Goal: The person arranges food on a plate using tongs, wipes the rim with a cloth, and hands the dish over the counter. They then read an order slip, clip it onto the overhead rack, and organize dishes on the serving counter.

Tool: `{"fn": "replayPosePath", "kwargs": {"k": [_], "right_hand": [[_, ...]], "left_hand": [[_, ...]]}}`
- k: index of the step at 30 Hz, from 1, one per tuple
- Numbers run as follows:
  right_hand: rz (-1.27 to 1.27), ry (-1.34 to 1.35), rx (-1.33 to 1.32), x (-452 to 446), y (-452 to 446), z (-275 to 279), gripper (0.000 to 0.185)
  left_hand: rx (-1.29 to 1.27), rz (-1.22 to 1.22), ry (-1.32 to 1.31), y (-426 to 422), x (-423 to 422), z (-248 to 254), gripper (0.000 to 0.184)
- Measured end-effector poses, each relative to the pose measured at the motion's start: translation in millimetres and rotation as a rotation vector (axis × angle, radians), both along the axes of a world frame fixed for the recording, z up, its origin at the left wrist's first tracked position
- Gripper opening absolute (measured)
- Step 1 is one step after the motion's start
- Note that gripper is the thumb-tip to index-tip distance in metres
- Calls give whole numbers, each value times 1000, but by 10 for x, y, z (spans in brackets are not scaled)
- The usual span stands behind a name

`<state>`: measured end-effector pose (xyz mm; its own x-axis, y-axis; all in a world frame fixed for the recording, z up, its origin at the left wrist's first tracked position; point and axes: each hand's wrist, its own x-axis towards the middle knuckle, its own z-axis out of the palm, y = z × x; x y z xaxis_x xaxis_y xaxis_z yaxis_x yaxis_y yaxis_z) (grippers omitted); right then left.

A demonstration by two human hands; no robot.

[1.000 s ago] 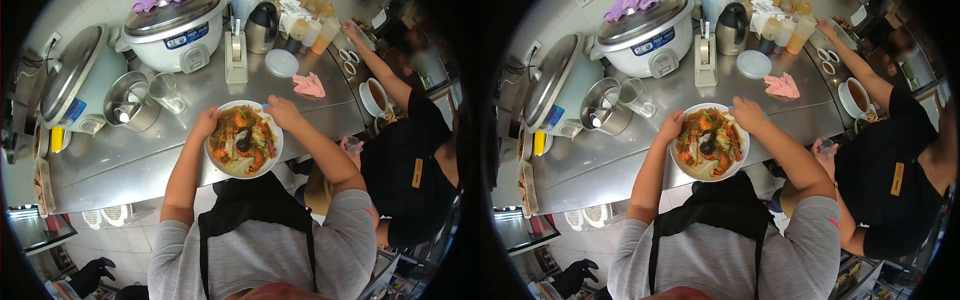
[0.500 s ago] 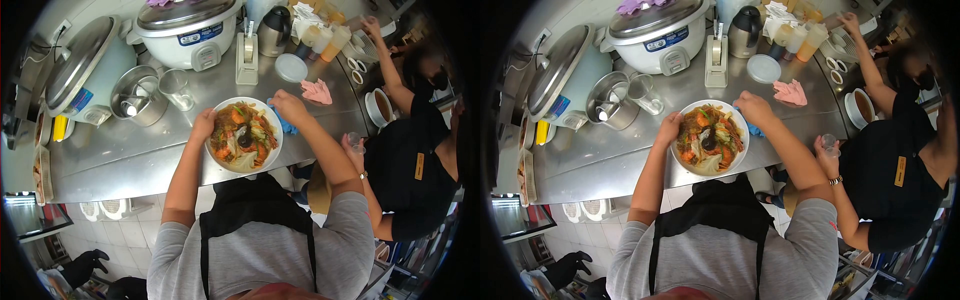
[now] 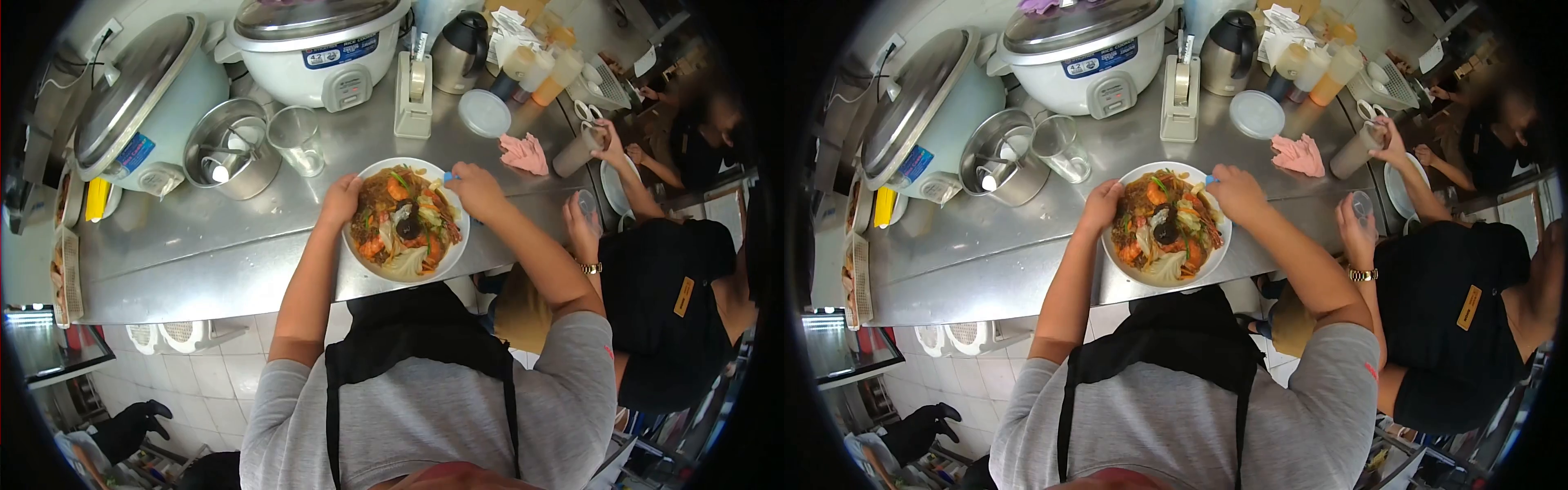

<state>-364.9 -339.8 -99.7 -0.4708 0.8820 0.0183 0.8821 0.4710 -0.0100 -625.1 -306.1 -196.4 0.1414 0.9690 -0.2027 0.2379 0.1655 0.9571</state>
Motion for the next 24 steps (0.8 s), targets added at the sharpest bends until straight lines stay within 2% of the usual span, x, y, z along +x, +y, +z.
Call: {"fn": "replayPosePath", "kwargs": {"k": [4,7,10,12,13,15,18,21,24], "right_hand": [[-11,-286,-40,-135,-74,91,11],[-74,-201,-188,41,-103,94,13],[-152,375,-334,498,-6,65,16],[-390,585,-289,558,-45,96,17],[-509,692,-264,572,-55,105,18],[-469,670,-124,544,28,42,17],[-432,616,-37,326,206,-36,17],[-345,530,-56,181,329,-256,17],[-331,489,-31,123,246,-313,15]], "left_hand": [[-16,72,-11,-38,30,55,29],[-6,136,-67,-69,21,2,29],[-48,227,-94,-150,-4,-111,29],[-123,245,-33,-239,-65,28,30],[-248,214,-63,-218,-101,163,30],[-519,152,-117,-217,-207,383,30],[-213,117,50,76,-260,161,31],[11,70,-32,244,-95,-110,32],[60,80,83,207,-54,-185,31]]}}
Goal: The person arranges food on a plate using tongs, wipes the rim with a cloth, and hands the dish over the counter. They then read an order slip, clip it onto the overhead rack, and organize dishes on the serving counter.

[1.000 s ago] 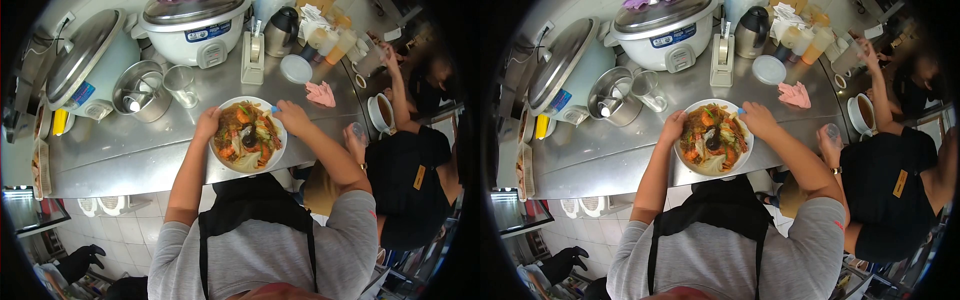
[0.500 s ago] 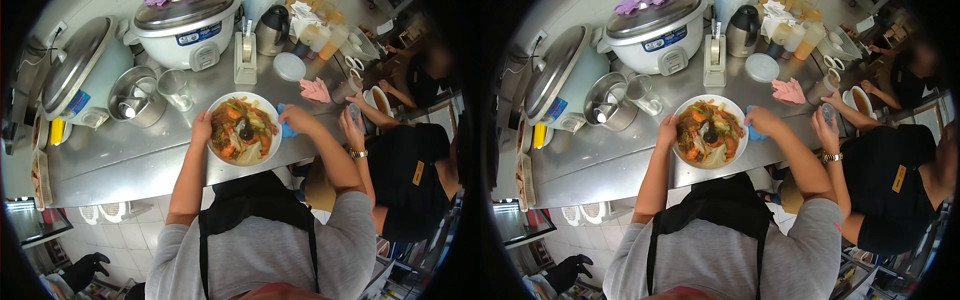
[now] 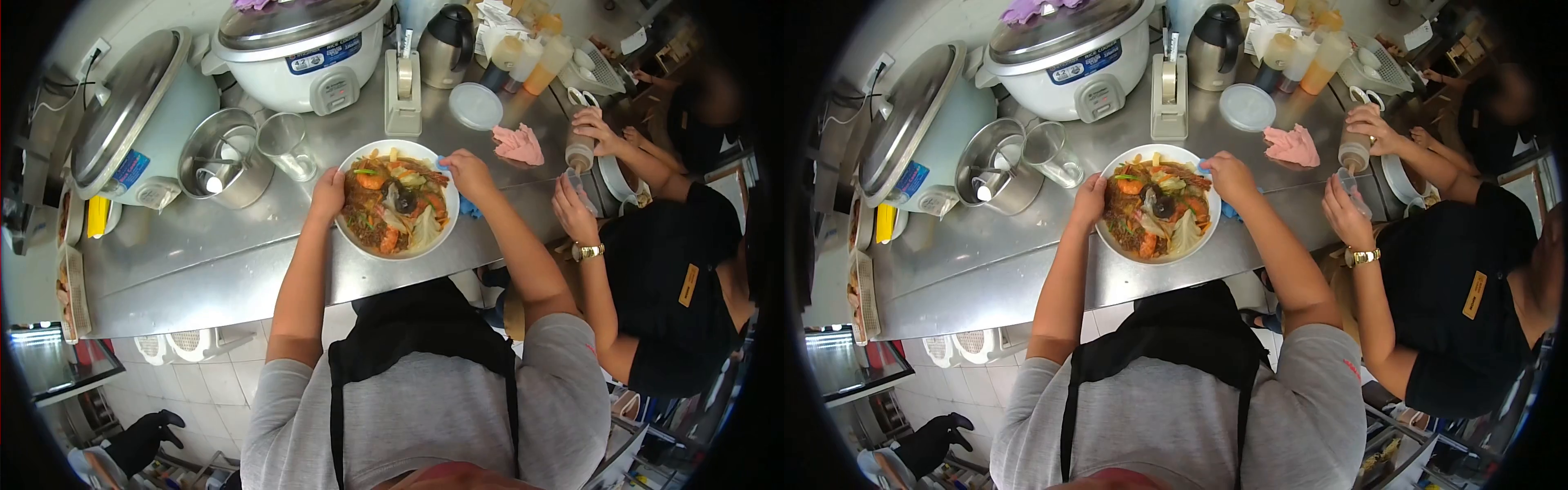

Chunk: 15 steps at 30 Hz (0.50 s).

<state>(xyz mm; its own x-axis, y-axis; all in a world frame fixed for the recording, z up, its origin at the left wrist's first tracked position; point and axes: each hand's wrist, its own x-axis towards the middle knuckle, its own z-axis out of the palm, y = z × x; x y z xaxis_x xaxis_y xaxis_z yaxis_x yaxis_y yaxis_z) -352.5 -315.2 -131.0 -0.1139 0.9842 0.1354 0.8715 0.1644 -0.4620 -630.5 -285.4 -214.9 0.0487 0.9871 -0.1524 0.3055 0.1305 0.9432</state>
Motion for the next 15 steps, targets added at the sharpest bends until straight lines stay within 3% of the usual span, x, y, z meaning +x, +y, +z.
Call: {"fn": "replayPosePath", "kwargs": {"k": [6,8,12,14,15], "right_hand": [[-112,124,73,-81,-879,77,14],[-194,282,118,-157,-1125,-73,15],[-524,779,-154,-190,-1242,-285,15],[-607,992,-215,-130,-1147,-245,15],[-591,858,-235,-77,-1090,-183,17]], "left_hand": [[19,171,2,-248,68,265,29],[-55,252,-163,-387,115,218,26],[-294,424,-546,-697,249,310,22],[-390,382,-680,-780,249,311,22],[-436,364,-747,-805,222,312,23]]}}
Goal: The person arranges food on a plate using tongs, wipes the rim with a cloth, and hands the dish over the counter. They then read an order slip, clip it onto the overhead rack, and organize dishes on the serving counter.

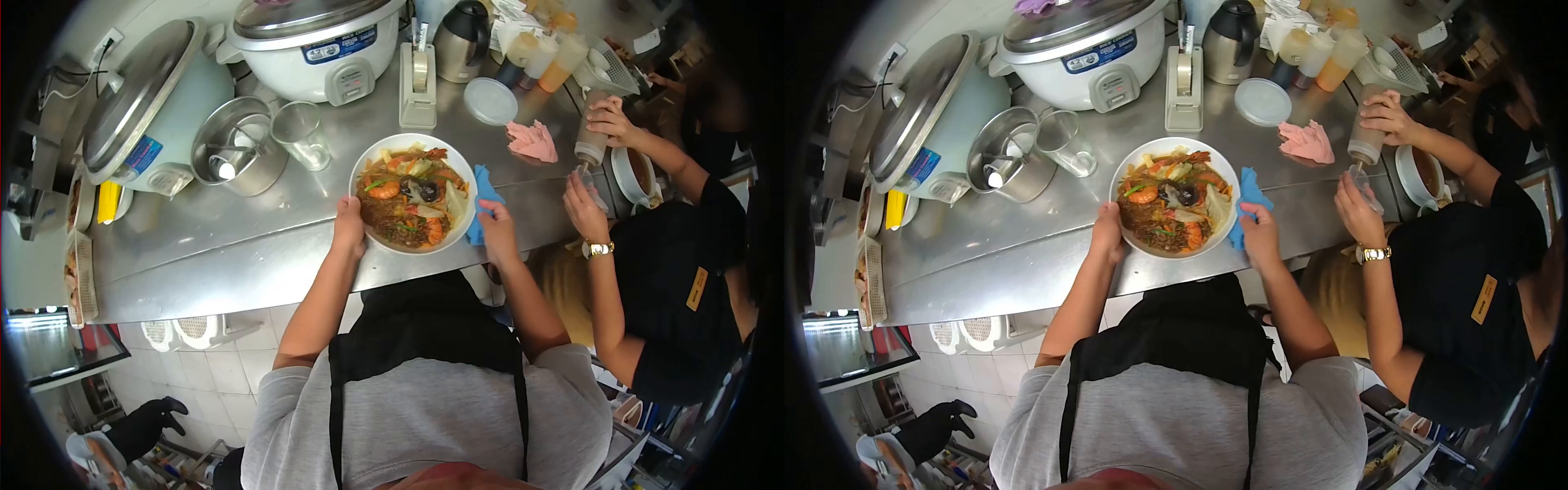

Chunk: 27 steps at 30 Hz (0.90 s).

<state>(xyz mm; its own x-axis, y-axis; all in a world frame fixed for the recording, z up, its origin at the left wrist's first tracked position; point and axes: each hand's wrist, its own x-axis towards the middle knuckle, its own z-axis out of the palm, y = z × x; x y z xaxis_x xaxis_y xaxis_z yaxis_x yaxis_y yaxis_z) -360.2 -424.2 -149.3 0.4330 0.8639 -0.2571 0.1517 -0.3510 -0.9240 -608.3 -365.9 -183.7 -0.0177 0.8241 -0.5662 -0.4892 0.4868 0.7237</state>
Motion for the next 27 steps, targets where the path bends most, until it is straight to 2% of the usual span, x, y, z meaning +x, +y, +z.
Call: {"fn": "replayPosePath", "kwargs": {"k": [2,4,5,6,9,11,14,16,19,20,23,25,27], "right_hand": [[98,-234,-82,167,113,120,22],[268,-652,108,322,206,69,30],[360,-855,213,378,245,16,33],[428,-758,75,431,237,-130,45],[569,-1024,-35,237,-48,-207,49],[628,-871,79,85,-404,-265,53],[863,-824,144,-276,-675,-165,55],[1005,-782,207,-476,-679,-209,56],[1089,-685,230,-822,-603,-334,56],[1239,-685,226,-994,-533,-251,55],[1183,-758,244,-1589,-342,-201,53],[1006,-737,348,-1929,-86,-315,49],[901,-742,334,-2268,261,-406,46]], "left_hand": [[-68,-206,-105,-13,-138,155,23],[-79,-362,-182,-28,-294,57,27],[-69,-350,-193,-51,-374,36,29],[-59,-334,-206,-85,-459,19,30],[-45,-149,-169,-266,-777,78,33],[-15,-26,-156,-405,-1099,77,32],[-24,173,-117,-609,-1512,57,30],[-16,224,-89,-721,-1677,85,29],[-13,247,-40,-821,-1832,160,28],[-4,245,-36,-853,-1878,165,28],[4,255,-9,-958,-2033,195,28],[13,277,13,-1042,-2119,206,29],[25,300,36,-1147,-2239,217,30]]}}
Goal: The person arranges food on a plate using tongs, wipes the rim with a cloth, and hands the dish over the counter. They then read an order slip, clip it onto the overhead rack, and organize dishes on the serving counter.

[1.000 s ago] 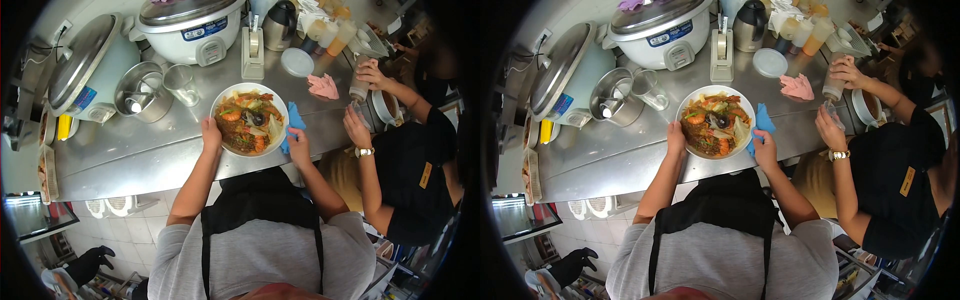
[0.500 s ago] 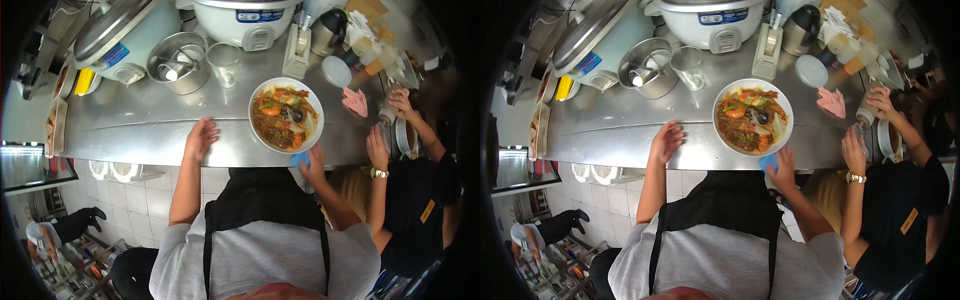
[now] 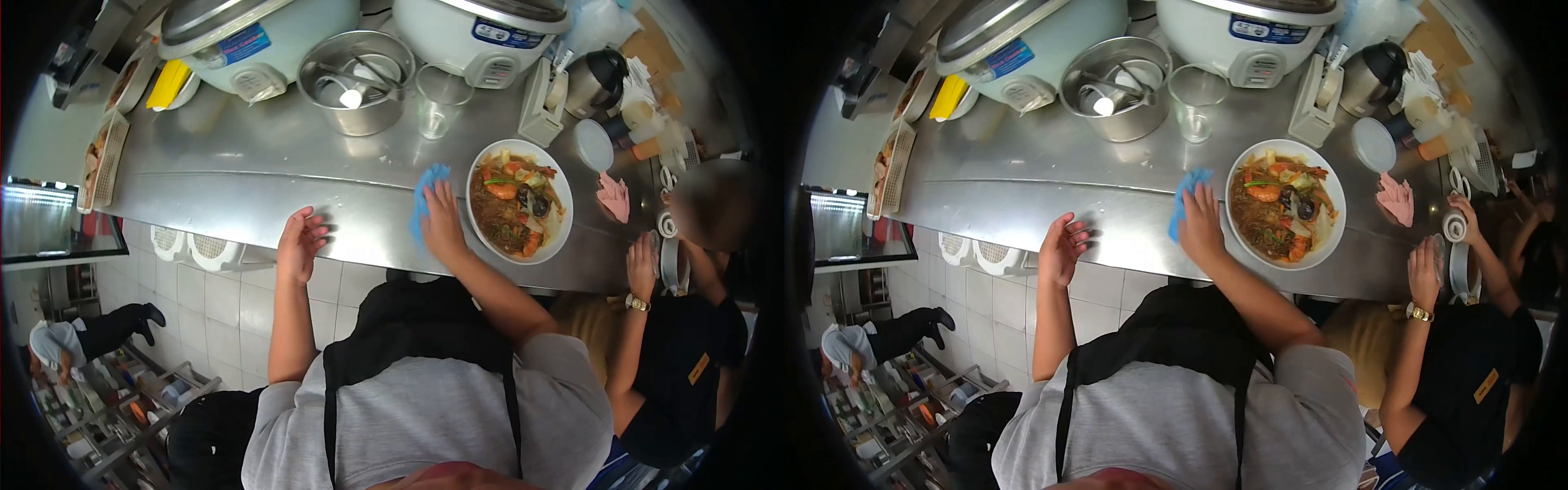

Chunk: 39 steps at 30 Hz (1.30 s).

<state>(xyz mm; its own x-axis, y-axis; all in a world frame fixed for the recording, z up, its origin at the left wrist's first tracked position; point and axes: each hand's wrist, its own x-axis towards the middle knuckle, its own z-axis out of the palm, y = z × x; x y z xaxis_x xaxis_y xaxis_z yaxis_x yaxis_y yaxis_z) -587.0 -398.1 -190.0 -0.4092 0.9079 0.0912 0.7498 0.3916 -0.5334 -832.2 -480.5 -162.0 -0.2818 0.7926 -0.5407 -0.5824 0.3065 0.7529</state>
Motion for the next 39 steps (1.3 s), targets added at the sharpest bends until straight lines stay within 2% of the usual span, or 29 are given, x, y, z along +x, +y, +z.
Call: {"fn": "replayPosePath", "kwargs": {"k": [5,6,9,10,11,13,16,18,20,23,26,28,30,32,35,36,37,39], "right_hand": [[9,54,118,-688,649,-314,41],[19,273,-119,-847,656,-365,38],[519,121,-104,-1381,139,-412,34],[678,370,-404,-1514,-212,-359,38],[915,262,-529,-1586,-433,-71,38],[1039,450,-537,-1675,-772,155,35],[757,581,-644,-1609,-492,448,33],[520,536,-656,-1504,-53,480,33],[297,325,-546,-1405,331,490,35],[152,-161,71,-1394,600,-202,39],[129,-223,185,-1729,484,-373,42],[310,-97,148,-2037,330,-377,36],[668,131,38,-2310,73,-441,30],[920,233,-357,-2497,-204,-89,25],[743,515,-265,-2594,-66,44,26],[526,579,-163,-2590,132,-51,29],[383,408,-140,-2568,415,-71,29],[214,199,137,-2519,915,-94,30]], "left_hand": [[25,143,21,-322,-296,8,32],[34,184,23,-384,-358,3,32],[98,326,63,-484,-612,-22,34],[116,381,80,-497,-689,-4,34],[143,424,113,-492,-779,38,35],[187,506,190,-486,-1002,111,34],[85,624,423,-513,-1305,6,33],[-110,626,630,-479,-1574,-243,38],[-306,564,879,-414,-1972,-741,46],[-537,411,1211,-178,-2287,-879,57],[-735,468,1288,72,-2189,-646,65],[-758,453,1376,111,-2178,-760,59],[-746,430,1419,119,-2085,-755,56],[-753,411,1433,112,-2052,-717,53],[-747,407,1457,122,-2111,-743,54],[-752,411,1441,129,-2092,-723,54],[-756,414,1424,131,-2079,-709,54],[-765,395,1423,130,-2091,-713,54]]}}
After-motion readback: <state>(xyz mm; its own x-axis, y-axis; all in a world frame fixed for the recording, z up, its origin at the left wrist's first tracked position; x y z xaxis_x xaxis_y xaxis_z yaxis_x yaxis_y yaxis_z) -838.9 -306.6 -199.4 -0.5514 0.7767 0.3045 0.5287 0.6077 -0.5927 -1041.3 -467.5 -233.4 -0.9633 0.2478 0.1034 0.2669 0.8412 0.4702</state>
